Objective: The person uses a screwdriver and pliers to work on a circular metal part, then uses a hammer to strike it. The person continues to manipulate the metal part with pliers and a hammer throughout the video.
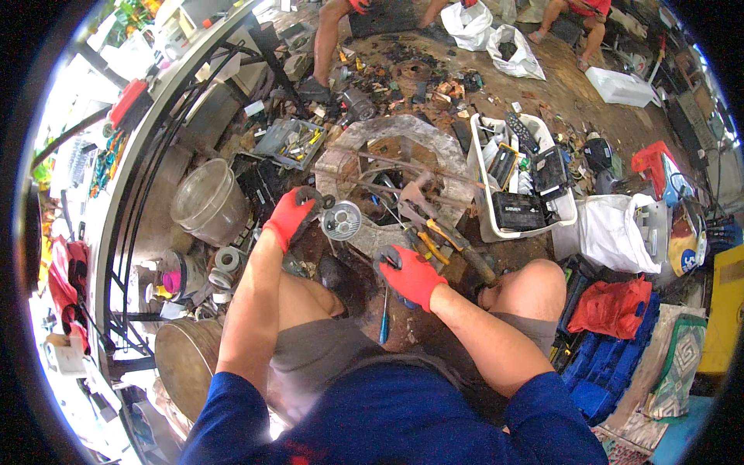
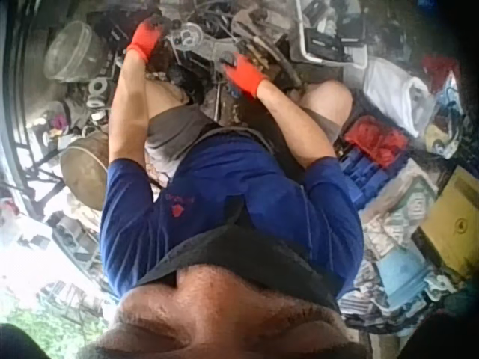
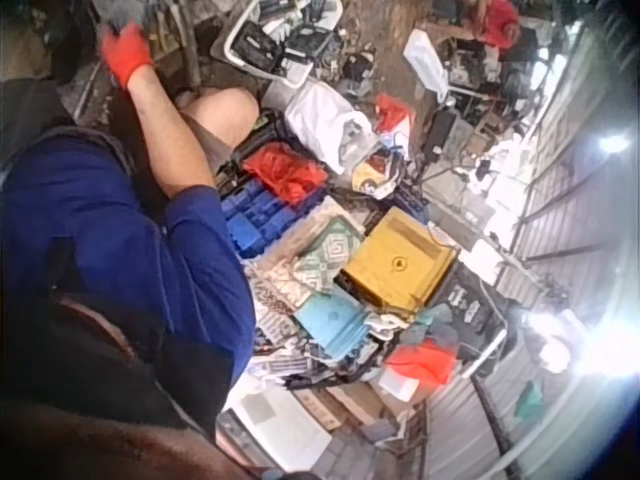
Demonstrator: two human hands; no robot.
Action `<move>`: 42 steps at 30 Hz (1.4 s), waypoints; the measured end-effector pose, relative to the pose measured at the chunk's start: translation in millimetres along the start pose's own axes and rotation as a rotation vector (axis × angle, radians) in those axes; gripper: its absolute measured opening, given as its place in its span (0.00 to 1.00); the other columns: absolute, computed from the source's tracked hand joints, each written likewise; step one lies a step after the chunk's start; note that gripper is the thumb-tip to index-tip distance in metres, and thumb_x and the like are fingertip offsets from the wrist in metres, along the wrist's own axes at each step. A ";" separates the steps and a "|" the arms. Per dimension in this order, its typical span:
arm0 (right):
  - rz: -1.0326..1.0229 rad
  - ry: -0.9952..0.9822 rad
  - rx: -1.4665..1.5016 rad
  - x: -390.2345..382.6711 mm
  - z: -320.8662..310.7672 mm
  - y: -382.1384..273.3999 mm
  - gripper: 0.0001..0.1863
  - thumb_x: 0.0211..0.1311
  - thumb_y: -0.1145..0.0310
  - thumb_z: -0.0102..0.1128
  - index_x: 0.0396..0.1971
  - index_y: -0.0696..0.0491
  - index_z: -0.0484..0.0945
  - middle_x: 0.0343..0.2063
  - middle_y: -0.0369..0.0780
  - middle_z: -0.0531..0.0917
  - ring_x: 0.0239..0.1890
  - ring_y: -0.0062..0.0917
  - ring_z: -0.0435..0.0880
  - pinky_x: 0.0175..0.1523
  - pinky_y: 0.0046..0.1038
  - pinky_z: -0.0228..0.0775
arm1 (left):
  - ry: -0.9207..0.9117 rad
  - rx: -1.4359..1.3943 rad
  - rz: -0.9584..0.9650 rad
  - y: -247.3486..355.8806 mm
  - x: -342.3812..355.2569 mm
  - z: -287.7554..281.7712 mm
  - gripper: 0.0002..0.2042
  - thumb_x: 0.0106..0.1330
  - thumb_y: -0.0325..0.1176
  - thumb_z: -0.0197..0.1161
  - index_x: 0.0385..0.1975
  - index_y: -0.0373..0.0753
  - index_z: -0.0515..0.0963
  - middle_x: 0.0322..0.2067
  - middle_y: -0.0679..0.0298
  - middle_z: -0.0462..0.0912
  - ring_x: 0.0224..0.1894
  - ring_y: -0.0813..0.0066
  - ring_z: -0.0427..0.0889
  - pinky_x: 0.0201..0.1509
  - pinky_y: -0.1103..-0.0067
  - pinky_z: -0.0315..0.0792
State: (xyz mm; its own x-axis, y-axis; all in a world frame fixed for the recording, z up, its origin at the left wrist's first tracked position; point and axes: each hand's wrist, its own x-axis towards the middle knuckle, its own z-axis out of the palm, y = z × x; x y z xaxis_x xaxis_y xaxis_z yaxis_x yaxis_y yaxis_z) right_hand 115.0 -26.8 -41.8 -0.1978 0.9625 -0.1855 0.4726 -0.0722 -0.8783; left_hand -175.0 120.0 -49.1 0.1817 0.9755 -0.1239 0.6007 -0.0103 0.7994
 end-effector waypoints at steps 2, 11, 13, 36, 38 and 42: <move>-0.092 0.050 0.223 12.2 -1.0 24.9 0.17 0.65 0.67 0.62 0.53 0.54 0.77 0.45 0.44 0.85 0.46 0.34 0.84 0.53 0.32 0.74 | -0.147 -0.442 -0.191 43.0 -11.4 -0.3 0.13 0.66 0.34 0.65 0.47 0.35 0.81 0.44 0.60 0.85 0.46 0.73 0.83 0.50 0.78 0.76; -0.313 -0.100 0.589 5.8 -19.9 -13.5 0.17 0.66 0.80 0.58 0.54 0.59 0.76 0.47 0.36 0.83 0.50 0.18 0.79 0.58 0.24 0.71 | -0.461 -0.824 -0.045 78.9 -90.5 51.0 0.11 0.73 0.33 0.60 0.50 0.34 0.78 0.43 0.66 0.83 0.45 0.78 0.80 0.51 0.79 0.75; -0.204 -0.102 0.669 2.5 -15.4 0.6 0.15 0.67 0.79 0.58 0.53 0.58 0.76 0.44 0.35 0.83 0.48 0.17 0.79 0.57 0.23 0.71 | -0.446 -0.663 -0.085 85.4 -101.2 64.9 0.09 0.72 0.31 0.59 0.46 0.35 0.79 0.41 0.68 0.82 0.43 0.80 0.78 0.50 0.79 0.74; 0.108 -0.342 0.465 -3.6 8.8 13.4 0.10 0.68 0.76 0.52 0.46 0.58 0.78 0.41 0.39 0.86 0.44 0.20 0.83 0.51 0.27 0.75 | 0.212 0.642 -0.219 23.2 -48.2 71.4 0.24 0.58 0.51 0.66 0.52 0.45 0.80 0.55 0.52 0.78 0.58 0.45 0.76 0.59 0.57 0.72; 0.079 -0.313 0.382 -1.6 12.5 17.7 0.10 0.67 0.77 0.52 0.46 0.58 0.79 0.40 0.39 0.87 0.44 0.20 0.83 0.51 0.27 0.75 | 0.206 0.640 -0.231 22.7 -43.3 72.5 0.25 0.58 0.51 0.66 0.52 0.44 0.80 0.55 0.52 0.78 0.59 0.46 0.75 0.60 0.57 0.72; 0.052 -0.316 0.373 -4.1 6.0 18.8 0.11 0.66 0.77 0.53 0.46 0.58 0.79 0.38 0.39 0.87 0.42 0.20 0.84 0.50 0.27 0.75 | 0.122 0.539 -0.281 25.9 -43.9 68.2 0.26 0.57 0.50 0.67 0.53 0.41 0.80 0.56 0.52 0.77 0.61 0.44 0.73 0.64 0.58 0.70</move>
State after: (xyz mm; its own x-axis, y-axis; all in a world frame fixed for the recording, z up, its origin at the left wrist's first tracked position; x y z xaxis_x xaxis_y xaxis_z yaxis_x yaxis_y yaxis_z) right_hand 119.5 -33.6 -60.2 -0.4608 0.8327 -0.3070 0.1606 -0.2620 -0.9516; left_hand -114.3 61.9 -63.1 -0.1119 0.9748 -0.1932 0.9270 0.1724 0.3330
